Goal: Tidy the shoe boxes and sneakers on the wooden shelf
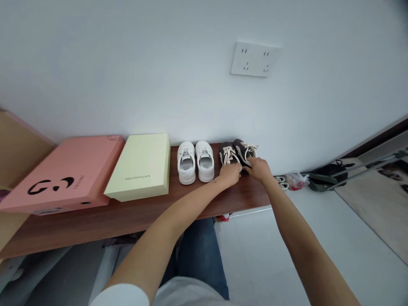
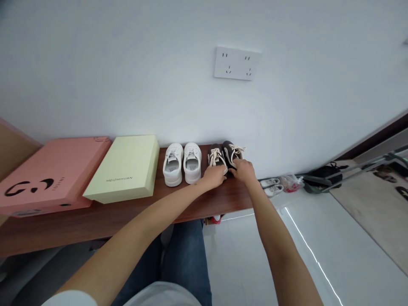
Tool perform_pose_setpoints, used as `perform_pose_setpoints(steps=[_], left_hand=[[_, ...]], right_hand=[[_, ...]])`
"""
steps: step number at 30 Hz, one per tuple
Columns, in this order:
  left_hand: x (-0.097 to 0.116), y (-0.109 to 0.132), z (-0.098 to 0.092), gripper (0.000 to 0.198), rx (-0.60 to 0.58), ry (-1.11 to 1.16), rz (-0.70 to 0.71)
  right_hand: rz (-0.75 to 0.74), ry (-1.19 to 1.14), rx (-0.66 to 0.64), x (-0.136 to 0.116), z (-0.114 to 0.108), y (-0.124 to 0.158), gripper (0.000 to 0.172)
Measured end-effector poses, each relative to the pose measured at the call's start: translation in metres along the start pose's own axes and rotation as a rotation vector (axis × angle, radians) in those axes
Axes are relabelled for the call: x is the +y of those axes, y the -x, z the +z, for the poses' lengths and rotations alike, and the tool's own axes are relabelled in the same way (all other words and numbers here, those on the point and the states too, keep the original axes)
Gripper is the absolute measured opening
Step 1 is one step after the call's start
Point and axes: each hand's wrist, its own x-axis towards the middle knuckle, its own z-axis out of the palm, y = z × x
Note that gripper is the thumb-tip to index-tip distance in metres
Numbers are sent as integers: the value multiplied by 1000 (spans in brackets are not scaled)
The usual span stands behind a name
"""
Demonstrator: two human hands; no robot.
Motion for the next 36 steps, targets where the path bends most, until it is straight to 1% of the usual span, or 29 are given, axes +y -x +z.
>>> perform_pose_setpoints(steps=[5,10,14,19,22,24,26,29,31,33,36], left_hand=[[0,-10,1,29,-13,-25,-4],[-3,-20,-3,32,-16,-24,-26],[-7,-26,-5,32,-8,-5,-49],[-11,-27,0,25,-12,29,-42],[-10,-23,5,28,21,48,-30],[-11,-16,7,32,71,68,-17],[-13,-4,6,38,164,145,-6],[-22,22,1,41,345,376,-8],[-32,42,-5,40,429,517,-48],[-44,63,-13,41,461,623,-117],[-59,92,-26,42,462,734,-199]], right_hand=[[-1,83,-23,-7,-5,-1,21],[-11,65,-49,-11,-4,-4,19],[-8,31,-44,-12,-1,-5,18],[-8,5,-69,-14,5,-4,18],[-4,-1,-84,-17,5,-2,18],[14,-17,-55,-18,3,0,19],[35,-51,-3,-20,-1,3,22],[16,-167,78,-22,-9,11,27],[-26,-272,117,-25,-15,18,28],[-67,-368,143,-31,-19,24,28],[-103,-466,170,-48,-25,29,28]])
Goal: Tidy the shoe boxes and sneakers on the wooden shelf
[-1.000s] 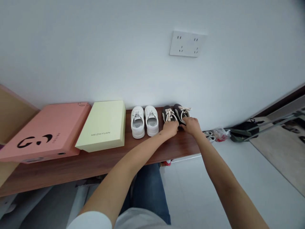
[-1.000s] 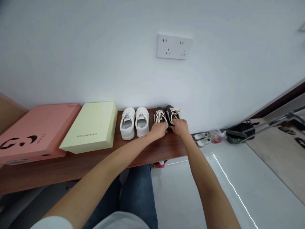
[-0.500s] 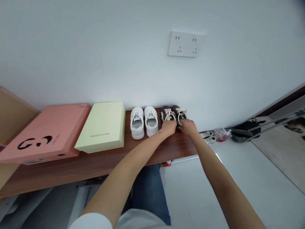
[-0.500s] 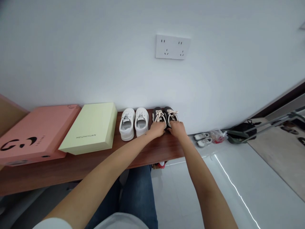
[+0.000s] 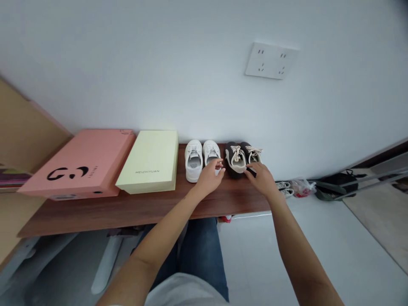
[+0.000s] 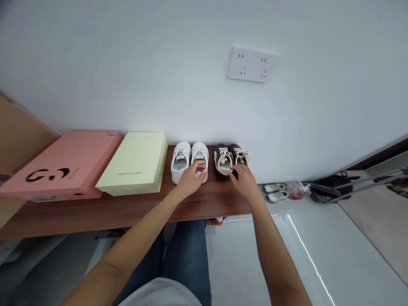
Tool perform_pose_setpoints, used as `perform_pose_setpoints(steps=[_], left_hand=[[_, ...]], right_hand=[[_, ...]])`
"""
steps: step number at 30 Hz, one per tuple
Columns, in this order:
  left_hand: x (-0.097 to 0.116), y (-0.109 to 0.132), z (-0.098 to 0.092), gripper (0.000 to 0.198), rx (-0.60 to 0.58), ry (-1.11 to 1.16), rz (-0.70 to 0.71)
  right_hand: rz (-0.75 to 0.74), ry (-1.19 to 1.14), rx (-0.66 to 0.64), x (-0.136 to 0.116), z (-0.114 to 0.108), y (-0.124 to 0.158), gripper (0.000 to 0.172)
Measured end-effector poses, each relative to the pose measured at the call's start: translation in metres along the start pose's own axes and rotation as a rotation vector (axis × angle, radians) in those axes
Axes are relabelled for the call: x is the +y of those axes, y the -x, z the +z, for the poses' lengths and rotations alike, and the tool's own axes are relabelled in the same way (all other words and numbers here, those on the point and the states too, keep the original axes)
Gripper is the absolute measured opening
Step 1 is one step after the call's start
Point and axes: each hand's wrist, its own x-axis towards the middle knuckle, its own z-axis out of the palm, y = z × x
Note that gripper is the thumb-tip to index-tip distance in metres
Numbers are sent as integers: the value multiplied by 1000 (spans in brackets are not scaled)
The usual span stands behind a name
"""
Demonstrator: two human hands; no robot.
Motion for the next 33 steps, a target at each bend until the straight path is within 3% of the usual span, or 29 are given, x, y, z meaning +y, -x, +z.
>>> perform_pose_setpoints(steps=[5,9,15,19,23,28,30,33], left_hand=[[-10,41,-39,37,68,101,-82],[-40,102,-62,31,176,170,-219],[-101,209,-104,32,221,203,-501],[-126,251,-139,41,346,186,-620],[-139,259,-170,50,614,188,-643],[-151,234,-207,44,982,444,-562],[-155,215,-231,40,1063,655,-557],[-162,185,-274,26,1118,918,-600]], right_hand=[[8,-102,2,-40,6,-1,31],[66,-197,43,-67,14,8,35],[233,-365,-53,-96,48,54,36],[343,-526,-121,-136,80,95,37],[361,-654,-266,-198,113,127,36],[42,-660,-777,-266,139,137,26],[-16,-631,-852,-285,146,135,25],[-69,-618,-865,-305,157,130,25]])
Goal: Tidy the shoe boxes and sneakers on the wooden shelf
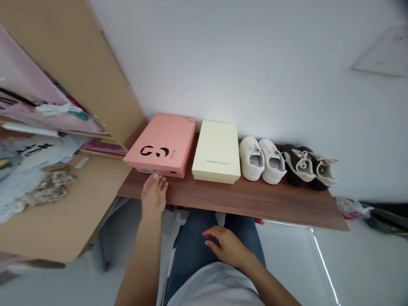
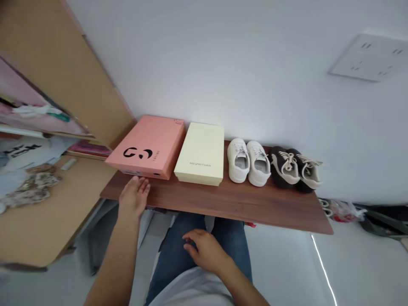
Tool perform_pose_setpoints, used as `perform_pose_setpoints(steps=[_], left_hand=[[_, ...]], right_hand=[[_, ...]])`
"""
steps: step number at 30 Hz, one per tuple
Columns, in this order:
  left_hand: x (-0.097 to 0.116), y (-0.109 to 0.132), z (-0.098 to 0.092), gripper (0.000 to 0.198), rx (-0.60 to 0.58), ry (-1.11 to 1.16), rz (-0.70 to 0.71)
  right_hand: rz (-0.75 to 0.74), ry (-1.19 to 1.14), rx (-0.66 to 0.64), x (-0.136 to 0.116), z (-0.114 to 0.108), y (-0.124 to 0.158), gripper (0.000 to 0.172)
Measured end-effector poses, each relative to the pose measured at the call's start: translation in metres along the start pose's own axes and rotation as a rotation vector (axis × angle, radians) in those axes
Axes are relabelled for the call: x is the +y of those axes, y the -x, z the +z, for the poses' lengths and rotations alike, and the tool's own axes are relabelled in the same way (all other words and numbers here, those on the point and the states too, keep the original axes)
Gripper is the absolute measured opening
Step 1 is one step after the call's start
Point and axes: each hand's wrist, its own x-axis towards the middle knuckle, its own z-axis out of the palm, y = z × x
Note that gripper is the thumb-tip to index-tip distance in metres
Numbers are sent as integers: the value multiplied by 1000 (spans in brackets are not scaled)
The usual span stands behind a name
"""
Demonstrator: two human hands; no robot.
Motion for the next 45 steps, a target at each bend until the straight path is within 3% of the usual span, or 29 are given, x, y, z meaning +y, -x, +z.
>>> perform_pose_setpoints(steps=[4,9,15,23,26,29,34,38,40,42,45], left_hand=[[31,-29,18,25,110,95,-182],[26,-12,29,33,39,109,-421],[23,5,40,30,31,172,-465],[17,0,64,33,85,200,-466],[14,-9,65,38,171,139,-302],[13,-14,48,44,180,68,-20],[16,-5,-13,81,100,-217,410],[19,-3,-63,98,144,-834,953],[16,-10,-82,89,132,-1131,1210],[12,-22,-99,66,56,-1353,1381],[9,-46,-122,40,-61,-1556,1514]], right_hand=[[-56,19,-20,-7,16,-11,25],[-35,34,-45,-2,29,-5,25],[36,74,-87,8,28,2,26],[14,105,-100,13,20,-7,27],[6,125,-90,13,19,-6,27],[9,121,-74,17,19,0,27],[53,60,-7,26,12,16,25],[-23,-38,43,11,-8,10,23],[-109,-82,105,-9,-20,-6,24],[-187,-145,214,-33,-28,-29,32],[-231,-281,297,-66,-27,-68,65]])
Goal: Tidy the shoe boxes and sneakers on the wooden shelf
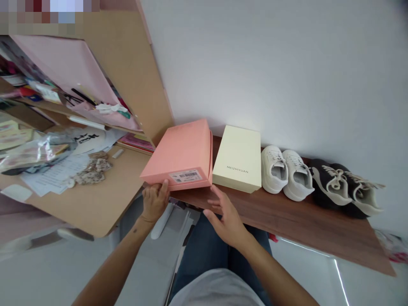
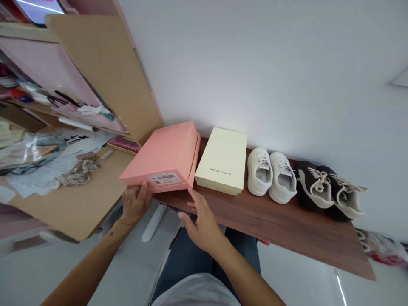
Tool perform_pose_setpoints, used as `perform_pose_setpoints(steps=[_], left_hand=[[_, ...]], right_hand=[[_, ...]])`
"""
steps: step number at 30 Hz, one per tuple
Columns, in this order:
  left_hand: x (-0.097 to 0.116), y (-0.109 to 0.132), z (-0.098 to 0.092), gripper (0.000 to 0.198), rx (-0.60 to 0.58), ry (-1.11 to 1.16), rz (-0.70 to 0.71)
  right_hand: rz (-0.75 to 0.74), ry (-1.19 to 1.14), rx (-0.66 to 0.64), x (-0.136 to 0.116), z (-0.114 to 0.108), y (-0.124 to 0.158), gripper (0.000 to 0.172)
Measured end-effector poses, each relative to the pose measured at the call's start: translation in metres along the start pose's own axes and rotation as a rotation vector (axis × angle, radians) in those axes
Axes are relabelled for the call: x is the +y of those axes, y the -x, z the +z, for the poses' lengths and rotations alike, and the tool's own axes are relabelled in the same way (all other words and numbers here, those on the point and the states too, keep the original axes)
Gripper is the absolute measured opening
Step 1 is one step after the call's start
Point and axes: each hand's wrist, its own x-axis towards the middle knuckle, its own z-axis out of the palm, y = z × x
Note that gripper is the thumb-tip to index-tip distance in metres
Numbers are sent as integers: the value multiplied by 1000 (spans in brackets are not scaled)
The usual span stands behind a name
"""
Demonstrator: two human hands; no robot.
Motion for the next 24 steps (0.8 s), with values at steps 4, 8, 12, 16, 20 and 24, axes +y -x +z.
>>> perform_pose_setpoints(steps=[4,8,12,16,20,24], left_hand=[[-38,1,13,40,-81,16,174],[-60,-22,20,48,-292,126,287],[-49,-50,17,49,-490,149,215],[-4,-55,-8,49,-467,215,-54],[77,-49,-23,45,-301,628,-340],[167,-67,2,59,-382,1093,-588]], right_hand=[[146,-123,-71,7,33,-33,87],[225,-123,-114,37,57,-46,95],[223,-113,-101,49,57,-55,92],[168,-94,18,36,15,-44,65],[9,118,543,33,-53,-28,40],[214,93,806,54,-95,-41,60]])
